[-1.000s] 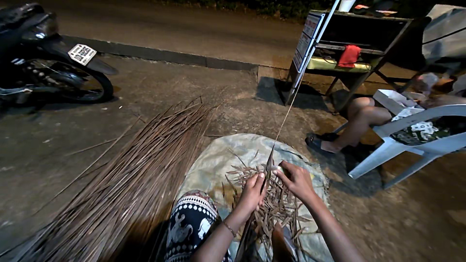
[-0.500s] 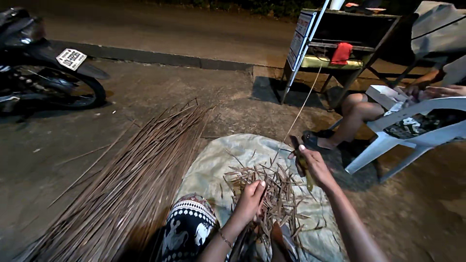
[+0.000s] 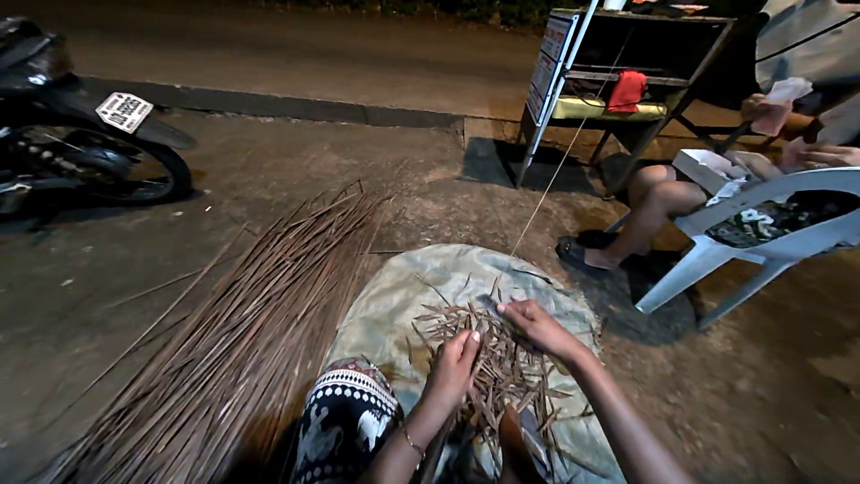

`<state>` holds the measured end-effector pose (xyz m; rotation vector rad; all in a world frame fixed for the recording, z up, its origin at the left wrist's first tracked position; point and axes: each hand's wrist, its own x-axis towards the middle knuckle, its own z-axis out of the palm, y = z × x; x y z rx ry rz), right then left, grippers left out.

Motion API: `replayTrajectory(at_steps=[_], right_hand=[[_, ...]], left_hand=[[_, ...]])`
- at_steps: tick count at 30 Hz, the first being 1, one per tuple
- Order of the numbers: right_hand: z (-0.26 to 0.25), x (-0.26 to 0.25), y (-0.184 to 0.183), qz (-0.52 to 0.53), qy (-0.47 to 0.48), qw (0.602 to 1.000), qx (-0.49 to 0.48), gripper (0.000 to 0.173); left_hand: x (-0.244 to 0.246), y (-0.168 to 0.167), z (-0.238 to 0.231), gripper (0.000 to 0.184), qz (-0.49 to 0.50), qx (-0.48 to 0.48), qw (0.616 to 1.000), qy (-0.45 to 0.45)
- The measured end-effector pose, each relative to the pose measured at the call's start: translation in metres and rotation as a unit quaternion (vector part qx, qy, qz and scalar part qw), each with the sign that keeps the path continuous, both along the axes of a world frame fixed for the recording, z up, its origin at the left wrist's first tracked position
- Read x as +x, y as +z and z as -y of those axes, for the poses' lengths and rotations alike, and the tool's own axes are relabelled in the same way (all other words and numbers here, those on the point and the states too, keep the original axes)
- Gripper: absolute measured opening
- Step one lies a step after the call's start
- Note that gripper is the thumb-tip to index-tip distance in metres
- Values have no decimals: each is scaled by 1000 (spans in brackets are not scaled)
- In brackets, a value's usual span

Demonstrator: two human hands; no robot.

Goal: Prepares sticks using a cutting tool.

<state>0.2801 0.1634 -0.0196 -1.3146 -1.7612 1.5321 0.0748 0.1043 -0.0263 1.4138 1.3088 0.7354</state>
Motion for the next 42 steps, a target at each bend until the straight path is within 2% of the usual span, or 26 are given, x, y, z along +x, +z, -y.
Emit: replayTrajectory(at_steps=[3, 5, 7, 9, 14, 18, 20, 23, 24, 29, 30, 32, 35, 38, 42], right_hand=[[3, -4, 6, 22, 46, 999, -6, 42], [1, 4, 14, 12, -17, 999, 40, 42], [-3, 14, 19, -1, -135, 986, 103, 44], [-7, 25, 20, 2, -167, 979, 115, 45], [-3, 22, 17, 7, -42, 999, 23, 45], [-1, 15, 24, 67, 73, 995, -30, 45], [-1, 18, 30, 67, 33, 997, -11, 44], [-6, 25, 31, 62, -139, 985, 81, 46], [-7, 26, 29, 73, -154, 981, 92, 46], [-3, 8, 24, 139, 26, 990, 2, 47], [-2, 4, 23, 115, 24, 993, -2, 46], [-1, 1, 21, 13, -42, 999, 10, 40], [0, -4, 18, -110, -114, 987, 1, 27], [0, -5, 15, -146, -173, 974, 9, 24], [-9, 19, 19, -165, -281, 943, 65, 27]], left_hand=[[-1, 1, -1, 35, 43, -19, 999, 5], [1, 6, 0, 33, 105, -39, 994, -11], [3, 9, 1, 35, 164, -71, 983, -44], [2, 10, 2, 37, 200, -99, 972, -73], [-3, 5, 0, 39, 262, -141, 953, -65], [-7, 1, -2, 40, 317, -151, 935, -49], [-6, 2, -2, 41, 303, -150, 940, -55], [-1, 8, 1, 37, 241, -140, 958, -66], [2, 9, 1, 36, 225, -135, 963, -67], [4, 2, -2, 34, 172, -107, 978, -45], [4, 2, -2, 34, 165, -101, 980, -39], [4, 4, -1, 34, 147, -91, 984, -35], [5, 3, 0, 33, 128, -79, 987, -64], [5, 4, -1, 37, 124, -118, 979, -106], [0, 8, -3, 42, 119, -193, 966, -127]])
